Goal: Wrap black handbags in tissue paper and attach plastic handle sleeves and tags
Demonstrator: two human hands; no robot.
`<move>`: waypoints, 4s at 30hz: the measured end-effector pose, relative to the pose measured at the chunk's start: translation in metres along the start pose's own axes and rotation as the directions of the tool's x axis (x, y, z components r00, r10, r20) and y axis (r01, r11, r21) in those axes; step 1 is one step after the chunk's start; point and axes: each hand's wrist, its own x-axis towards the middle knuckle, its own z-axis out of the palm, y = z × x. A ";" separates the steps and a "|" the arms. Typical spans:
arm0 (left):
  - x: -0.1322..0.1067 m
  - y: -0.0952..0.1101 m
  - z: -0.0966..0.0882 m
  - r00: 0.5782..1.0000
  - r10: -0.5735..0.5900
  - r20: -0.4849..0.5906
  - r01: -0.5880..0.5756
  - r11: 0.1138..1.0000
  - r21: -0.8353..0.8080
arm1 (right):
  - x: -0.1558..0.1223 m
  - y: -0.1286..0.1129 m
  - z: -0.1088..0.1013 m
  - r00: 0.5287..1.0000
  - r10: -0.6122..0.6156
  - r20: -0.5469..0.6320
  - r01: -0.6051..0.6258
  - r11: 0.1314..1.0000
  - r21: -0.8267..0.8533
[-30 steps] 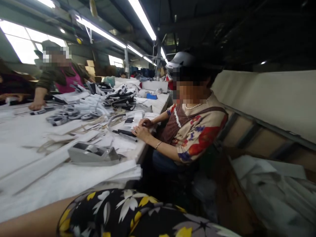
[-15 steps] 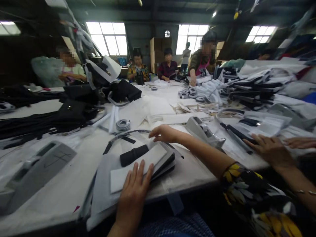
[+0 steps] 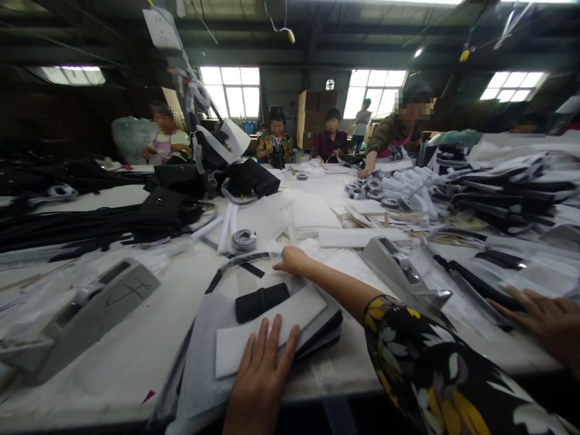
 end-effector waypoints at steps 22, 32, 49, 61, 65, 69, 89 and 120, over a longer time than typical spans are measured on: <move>0.005 -0.002 -0.010 0.998 0.034 0.046 -0.035 0.999 0.035 | -0.132 0.028 -0.063 0.871 -0.439 -0.220 0.489 0.732 0.474; 0.004 -0.002 -0.004 1.000 0.016 0.021 -0.016 1.000 0.002 | -0.207 0.059 -0.011 0.659 -0.717 -0.230 0.720 0.689 -0.086; 0.031 0.020 -0.025 0.962 -0.050 0.267 0.098 0.981 -0.168 | -0.209 0.083 0.032 0.573 -0.755 -0.317 0.712 0.651 -0.263; 0.019 0.021 -0.019 0.992 0.025 0.121 0.016 0.947 -0.319 | -0.216 0.081 -0.002 0.633 -0.730 -0.258 0.773 0.611 0.167; 0.019 0.021 -0.019 0.995 0.026 0.099 0.006 0.951 -0.309 | -0.210 0.072 -0.036 0.755 -0.648 -0.103 0.627 0.667 0.401; 0.020 0.021 -0.018 0.998 0.019 0.068 0.002 0.955 -0.295 | -0.177 0.046 -0.042 0.824 -0.526 -0.210 0.560 0.811 0.169; 0.018 0.020 -0.014 0.998 0.029 0.059 -0.010 0.953 -0.301 | -0.117 0.010 0.001 0.891 -0.450 0.056 0.438 0.822 -0.364; 0.025 0.032 0.004 0.989 -0.102 -0.104 0.075 0.968 -0.238 | -0.231 0.096 0.014 0.559 -0.738 -0.379 0.721 0.658 -0.218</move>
